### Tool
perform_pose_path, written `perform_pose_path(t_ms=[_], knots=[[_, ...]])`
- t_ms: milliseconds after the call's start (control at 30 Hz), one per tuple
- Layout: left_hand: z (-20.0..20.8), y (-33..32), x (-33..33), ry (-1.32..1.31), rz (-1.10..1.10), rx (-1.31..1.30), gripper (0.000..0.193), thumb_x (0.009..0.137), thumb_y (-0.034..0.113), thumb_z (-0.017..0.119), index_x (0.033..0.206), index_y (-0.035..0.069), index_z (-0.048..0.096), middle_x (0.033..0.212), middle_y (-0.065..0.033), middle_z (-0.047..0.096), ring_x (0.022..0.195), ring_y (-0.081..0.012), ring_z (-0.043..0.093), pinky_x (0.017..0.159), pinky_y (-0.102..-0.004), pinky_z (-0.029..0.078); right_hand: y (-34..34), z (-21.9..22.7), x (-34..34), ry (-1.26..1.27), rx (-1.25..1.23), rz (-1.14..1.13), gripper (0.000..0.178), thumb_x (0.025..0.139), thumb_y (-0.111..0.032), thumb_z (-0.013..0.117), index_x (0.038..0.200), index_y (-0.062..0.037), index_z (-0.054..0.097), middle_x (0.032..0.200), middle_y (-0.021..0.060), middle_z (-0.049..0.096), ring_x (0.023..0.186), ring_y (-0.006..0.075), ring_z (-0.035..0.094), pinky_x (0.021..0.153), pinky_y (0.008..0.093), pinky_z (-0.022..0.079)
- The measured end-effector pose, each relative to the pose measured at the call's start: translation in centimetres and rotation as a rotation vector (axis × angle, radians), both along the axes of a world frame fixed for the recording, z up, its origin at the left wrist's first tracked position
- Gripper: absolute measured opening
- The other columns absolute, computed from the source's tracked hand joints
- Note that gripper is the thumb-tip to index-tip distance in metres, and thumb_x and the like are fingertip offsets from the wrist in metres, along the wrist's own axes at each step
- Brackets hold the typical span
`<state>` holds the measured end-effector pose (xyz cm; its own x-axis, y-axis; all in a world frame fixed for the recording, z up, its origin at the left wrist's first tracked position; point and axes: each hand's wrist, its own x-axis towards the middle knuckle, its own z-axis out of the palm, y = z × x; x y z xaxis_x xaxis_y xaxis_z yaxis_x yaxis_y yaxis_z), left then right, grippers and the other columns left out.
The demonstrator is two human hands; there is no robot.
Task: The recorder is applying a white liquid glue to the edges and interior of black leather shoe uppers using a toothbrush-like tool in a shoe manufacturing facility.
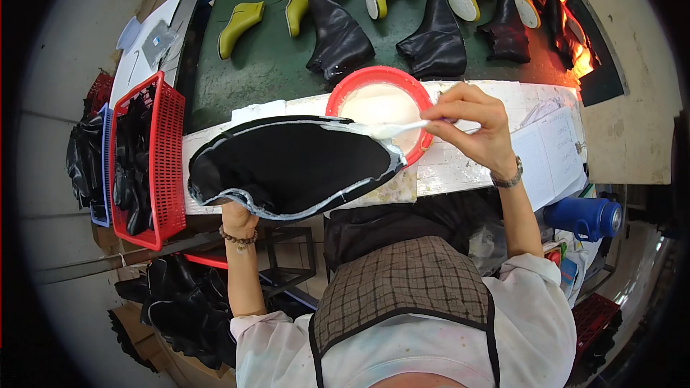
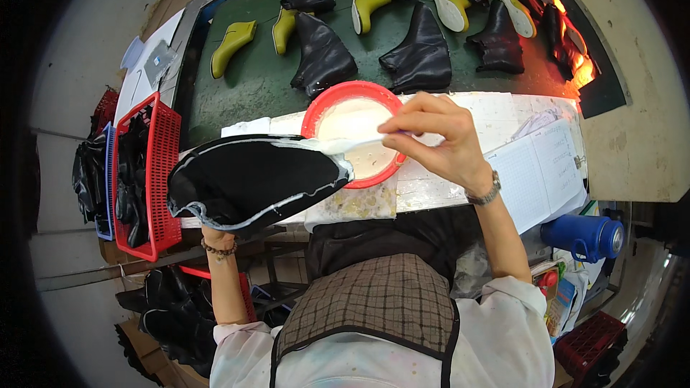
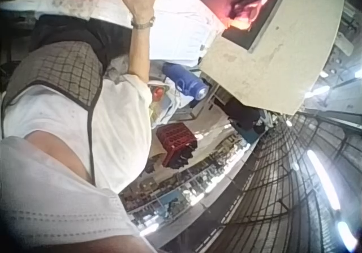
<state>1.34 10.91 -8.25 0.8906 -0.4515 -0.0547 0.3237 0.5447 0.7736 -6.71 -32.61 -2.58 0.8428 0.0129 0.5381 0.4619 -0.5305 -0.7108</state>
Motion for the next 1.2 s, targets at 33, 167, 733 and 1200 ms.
perform_pose_path(t_ms=[33, 167, 733, 1200], knots=[[0.0, 0.3, 0.0, -0.014, 0.017, -0.024, 0.016, 0.084, 0.002, 0.076, 0.099, 0.001, 0.074, 0.087, -0.0100, 0.076, 0.079, -0.0250, 0.074, 0.075, -0.0371, 0.062, 0.0, 0.0, -0.6, -0.001, 0.000, 0.006, 0.022, 0.074, -0.003, 0.086, 0.095, -0.0061, 0.081, 0.086, 0.0044, 0.070, 0.079, 0.0157, 0.063, 0.068, 0.0278, 0.047], [-0.6, 0.4, -0.1, 0.045, 0.042, -0.044, 0.047, 0.083, -0.004, 0.076, 0.127, 0.003, 0.064, 0.114, -0.0116, 0.074, 0.088, -0.0242, 0.074, 0.080, -0.0382, 0.062, 0.4, 0.6, -1.2, 0.073, 0.062, -0.009, 0.016, 0.079, -0.006, 0.084, 0.094, -0.0077, 0.081, 0.084, 0.0023, 0.072, 0.075, 0.0136, 0.065, 0.068, 0.0292, 0.047], [0.5, -4.8, -1.4, 0.099, -0.335, 0.415, 0.052, 0.068, -0.021, 0.067, 0.117, -0.004, 0.065, 0.088, -0.0092, 0.070, 0.073, -0.0194, 0.068, 0.064, -0.0324, 0.057, 1.4, 3.4, 4.4, -0.080, -0.193, 0.156, 0.019, 0.079, -0.014, 0.085, 0.098, -0.0126, 0.082, 0.082, -0.0020, 0.070, 0.075, 0.0105, 0.060, 0.076, 0.0292, 0.036], [3.8, -7.7, -0.7, 0.361, -0.534, 0.365, 0.056, 0.068, -0.015, 0.055, 0.123, -0.009, 0.058, 0.081, -0.0193, 0.068, 0.045, -0.0244, 0.059, 0.033, -0.0308, 0.043, 1.9, 3.6, 8.4, -0.075, -0.127, 0.195, 0.017, 0.084, -0.008, 0.080, 0.101, -0.0064, 0.080, 0.092, 0.0039, 0.068, 0.085, 0.0160, 0.063, 0.076, 0.0291, 0.046]])
